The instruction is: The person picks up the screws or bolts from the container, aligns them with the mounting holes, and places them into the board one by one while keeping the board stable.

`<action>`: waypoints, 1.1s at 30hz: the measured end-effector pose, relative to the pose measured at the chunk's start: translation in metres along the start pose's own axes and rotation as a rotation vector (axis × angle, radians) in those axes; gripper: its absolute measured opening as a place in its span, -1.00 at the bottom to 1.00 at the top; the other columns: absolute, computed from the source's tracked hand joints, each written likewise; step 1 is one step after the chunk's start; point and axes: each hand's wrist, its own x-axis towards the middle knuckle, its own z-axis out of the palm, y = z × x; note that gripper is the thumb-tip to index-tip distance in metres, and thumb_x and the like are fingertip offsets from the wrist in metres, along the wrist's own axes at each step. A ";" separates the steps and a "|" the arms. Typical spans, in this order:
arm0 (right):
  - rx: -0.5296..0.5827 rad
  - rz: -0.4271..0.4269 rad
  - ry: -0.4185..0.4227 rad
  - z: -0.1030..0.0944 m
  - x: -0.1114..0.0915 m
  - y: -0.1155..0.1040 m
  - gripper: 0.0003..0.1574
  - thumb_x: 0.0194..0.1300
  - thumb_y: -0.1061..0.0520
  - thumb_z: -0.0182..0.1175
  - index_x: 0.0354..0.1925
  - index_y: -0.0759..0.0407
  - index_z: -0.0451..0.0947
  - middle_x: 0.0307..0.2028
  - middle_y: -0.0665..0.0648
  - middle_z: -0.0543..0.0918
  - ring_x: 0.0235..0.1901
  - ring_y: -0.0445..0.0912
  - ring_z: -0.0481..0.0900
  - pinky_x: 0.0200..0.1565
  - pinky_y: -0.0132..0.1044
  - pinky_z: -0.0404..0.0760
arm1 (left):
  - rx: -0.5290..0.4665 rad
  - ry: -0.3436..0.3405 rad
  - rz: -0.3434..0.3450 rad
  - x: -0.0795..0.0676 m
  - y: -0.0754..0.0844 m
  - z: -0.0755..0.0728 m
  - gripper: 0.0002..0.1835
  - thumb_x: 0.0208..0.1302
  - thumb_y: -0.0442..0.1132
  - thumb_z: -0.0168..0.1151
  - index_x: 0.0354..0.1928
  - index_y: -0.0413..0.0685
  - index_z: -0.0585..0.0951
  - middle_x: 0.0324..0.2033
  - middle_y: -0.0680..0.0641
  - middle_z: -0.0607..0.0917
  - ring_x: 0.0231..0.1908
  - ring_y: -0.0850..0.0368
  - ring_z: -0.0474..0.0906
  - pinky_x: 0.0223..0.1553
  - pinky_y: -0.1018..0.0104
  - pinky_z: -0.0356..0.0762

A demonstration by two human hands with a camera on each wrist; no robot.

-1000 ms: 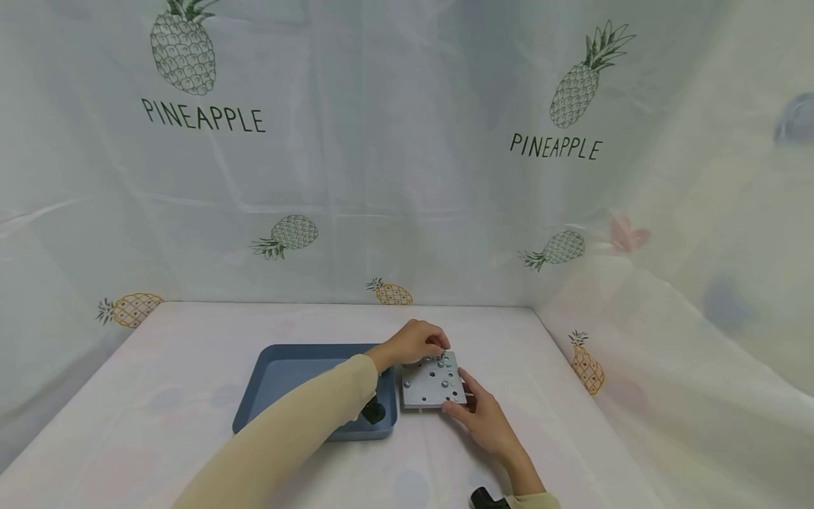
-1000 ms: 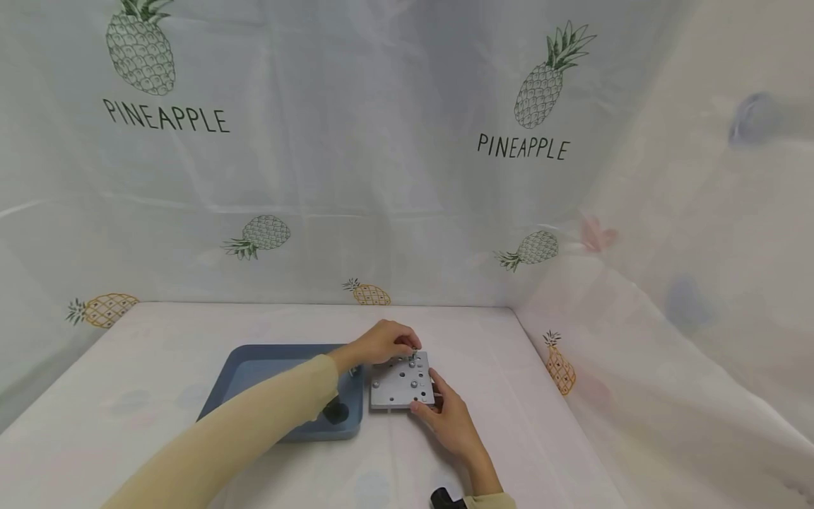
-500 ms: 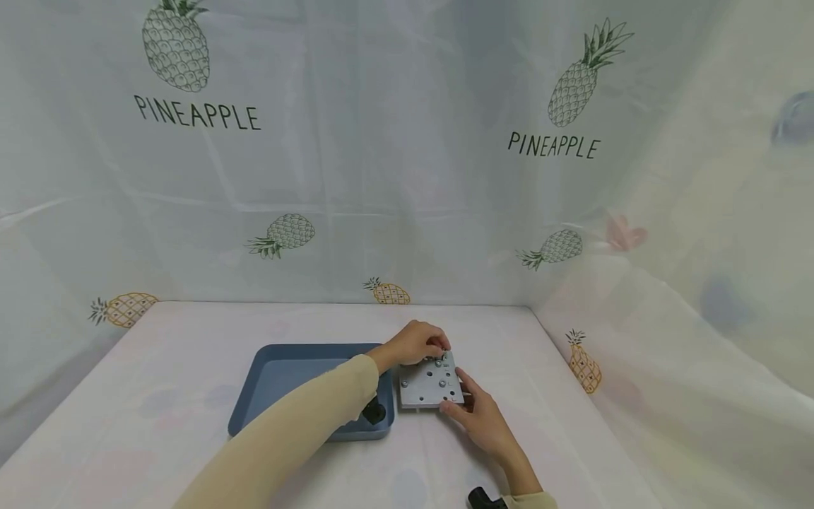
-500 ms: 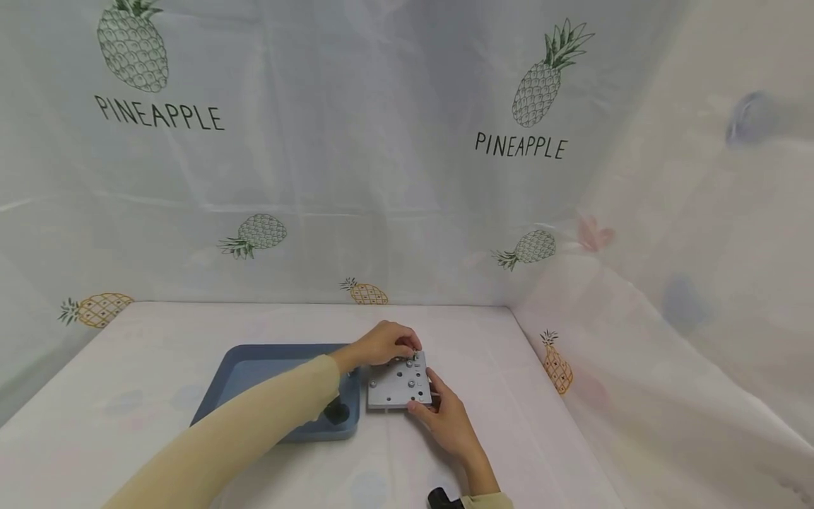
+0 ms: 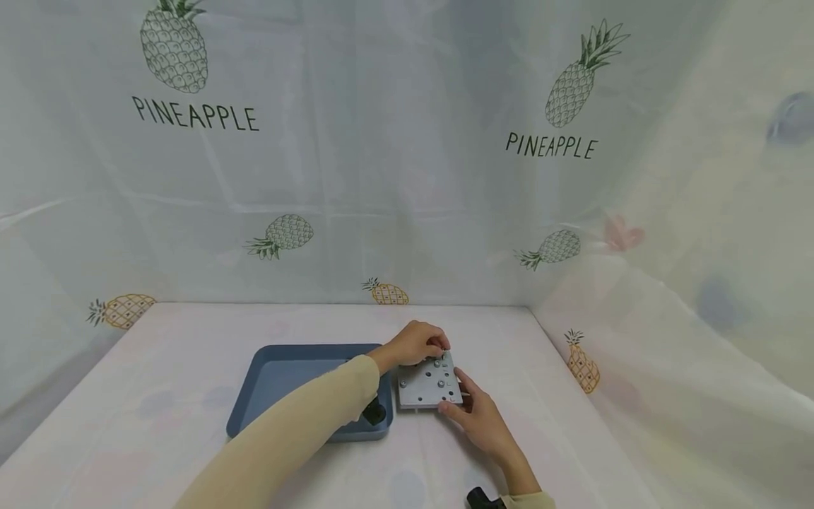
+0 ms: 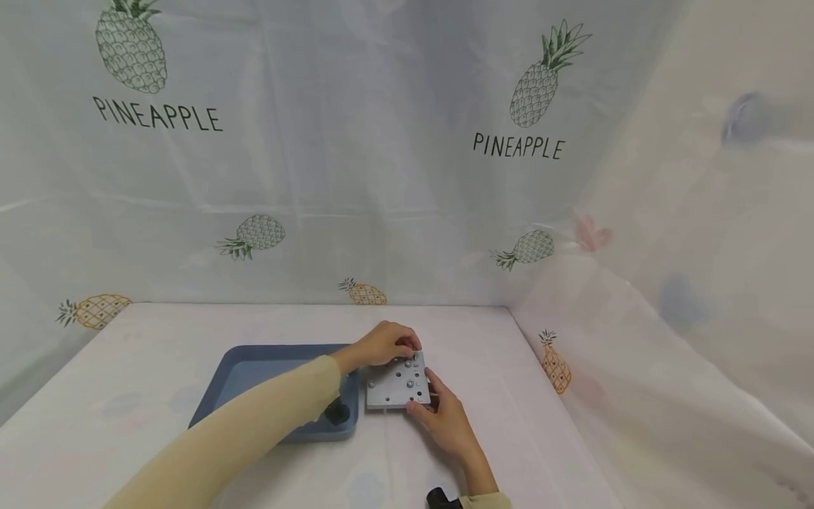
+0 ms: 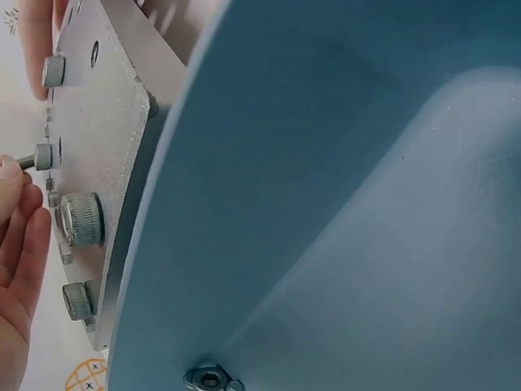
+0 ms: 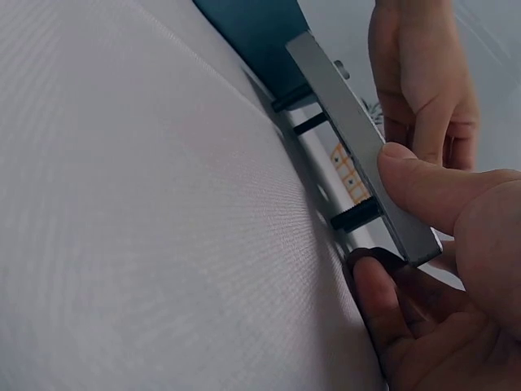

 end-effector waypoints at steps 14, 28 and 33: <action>-0.019 0.006 0.004 0.001 0.000 -0.002 0.10 0.34 -0.06 0.50 0.61 0.28 0.21 0.23 0.25 0.66 0.07 -0.02 0.69 0.09 -0.15 0.66 | 0.036 0.004 -0.018 0.001 -0.004 0.005 -0.90 0.47 -0.34 0.35 -0.09 -0.04 0.79 -0.29 0.10 0.75 -0.27 0.29 0.56 -0.06 0.38 0.56; -0.013 0.006 -0.006 0.001 -0.001 0.001 0.10 0.34 -0.08 0.50 0.61 0.26 0.22 0.23 0.24 0.66 0.04 -0.06 0.69 0.07 -0.19 0.67 | 0.054 0.006 -0.002 -0.007 -0.013 -0.009 -0.83 0.50 -0.33 0.32 0.03 -0.07 0.78 -0.17 0.04 0.81 -0.17 0.24 0.66 0.01 0.29 0.63; -0.033 0.013 0.008 0.000 -0.001 0.000 0.11 0.33 -0.10 0.50 0.61 0.23 0.23 0.23 0.21 0.67 0.04 -0.08 0.67 0.08 -0.19 0.67 | 0.057 0.022 0.038 -0.018 -0.022 -0.033 -0.81 0.49 -0.36 0.32 0.06 -0.08 0.76 -0.13 0.00 0.80 -0.10 0.16 0.70 0.02 0.24 0.67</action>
